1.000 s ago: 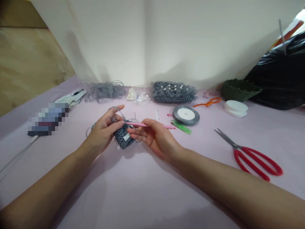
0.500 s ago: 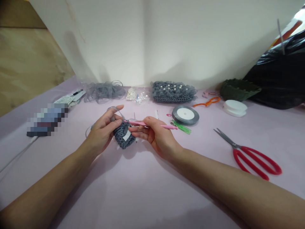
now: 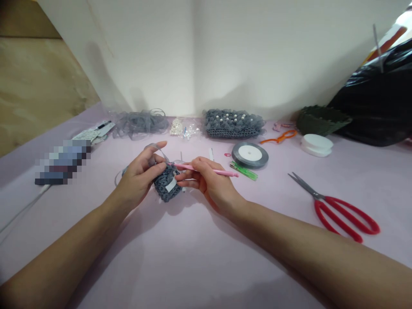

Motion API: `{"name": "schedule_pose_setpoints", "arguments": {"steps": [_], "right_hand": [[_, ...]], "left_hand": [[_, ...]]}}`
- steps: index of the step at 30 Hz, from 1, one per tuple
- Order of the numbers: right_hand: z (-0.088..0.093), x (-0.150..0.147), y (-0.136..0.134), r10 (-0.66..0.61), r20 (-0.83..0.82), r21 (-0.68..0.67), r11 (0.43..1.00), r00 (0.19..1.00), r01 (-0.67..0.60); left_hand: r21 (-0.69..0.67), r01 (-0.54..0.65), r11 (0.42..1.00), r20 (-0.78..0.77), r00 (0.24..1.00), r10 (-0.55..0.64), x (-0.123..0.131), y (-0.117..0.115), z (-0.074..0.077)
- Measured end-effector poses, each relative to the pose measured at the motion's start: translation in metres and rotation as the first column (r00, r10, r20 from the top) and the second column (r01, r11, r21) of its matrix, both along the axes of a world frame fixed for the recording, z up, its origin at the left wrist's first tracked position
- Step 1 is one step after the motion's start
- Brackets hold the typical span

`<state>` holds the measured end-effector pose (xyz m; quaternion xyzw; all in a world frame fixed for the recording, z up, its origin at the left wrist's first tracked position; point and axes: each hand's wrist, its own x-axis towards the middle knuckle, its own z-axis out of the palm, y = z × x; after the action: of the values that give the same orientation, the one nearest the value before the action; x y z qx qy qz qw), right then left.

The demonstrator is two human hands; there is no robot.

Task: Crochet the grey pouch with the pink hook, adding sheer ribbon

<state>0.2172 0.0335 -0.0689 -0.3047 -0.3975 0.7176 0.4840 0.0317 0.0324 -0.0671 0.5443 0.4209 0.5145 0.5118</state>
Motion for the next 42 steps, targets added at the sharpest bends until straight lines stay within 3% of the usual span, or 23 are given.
{"name": "schedule_pose_setpoints", "arguments": {"steps": [14, 20, 26, 35, 42], "right_hand": [[0.0, -0.001, -0.002, -0.014, 0.058, 0.061, 0.998, 0.998, 0.011], [-0.005, 0.0, 0.0, 0.0, 0.009, 0.062, 0.998, 1.0, -0.001], [-0.005, 0.004, 0.003, 0.071, 0.064, 0.133, 0.988, 0.995, -0.079], [0.004, 0.025, 0.018, 0.118, 0.352, 0.337, 0.909, 0.929, -0.243], [0.01, 0.033, 0.024, 0.091, 0.404, 0.471, 0.833, 0.91, -0.292]], "left_hand": [[0.01, 0.003, 1.0, -0.058, 0.998, -0.003, 0.0, 0.0, 0.002], [-0.033, 0.056, 0.998, -0.044, 0.997, -0.057, 0.001, -0.002, 0.003], [-0.111, 0.137, 0.984, 0.071, 0.989, -0.13, -0.001, -0.003, 0.003], [-0.285, 0.29, 0.914, 0.188, 0.952, -0.243, -0.006, -0.006, 0.017], [-0.313, 0.336, 0.888, 0.183, 0.939, -0.29, -0.01, -0.006, 0.02]]}}
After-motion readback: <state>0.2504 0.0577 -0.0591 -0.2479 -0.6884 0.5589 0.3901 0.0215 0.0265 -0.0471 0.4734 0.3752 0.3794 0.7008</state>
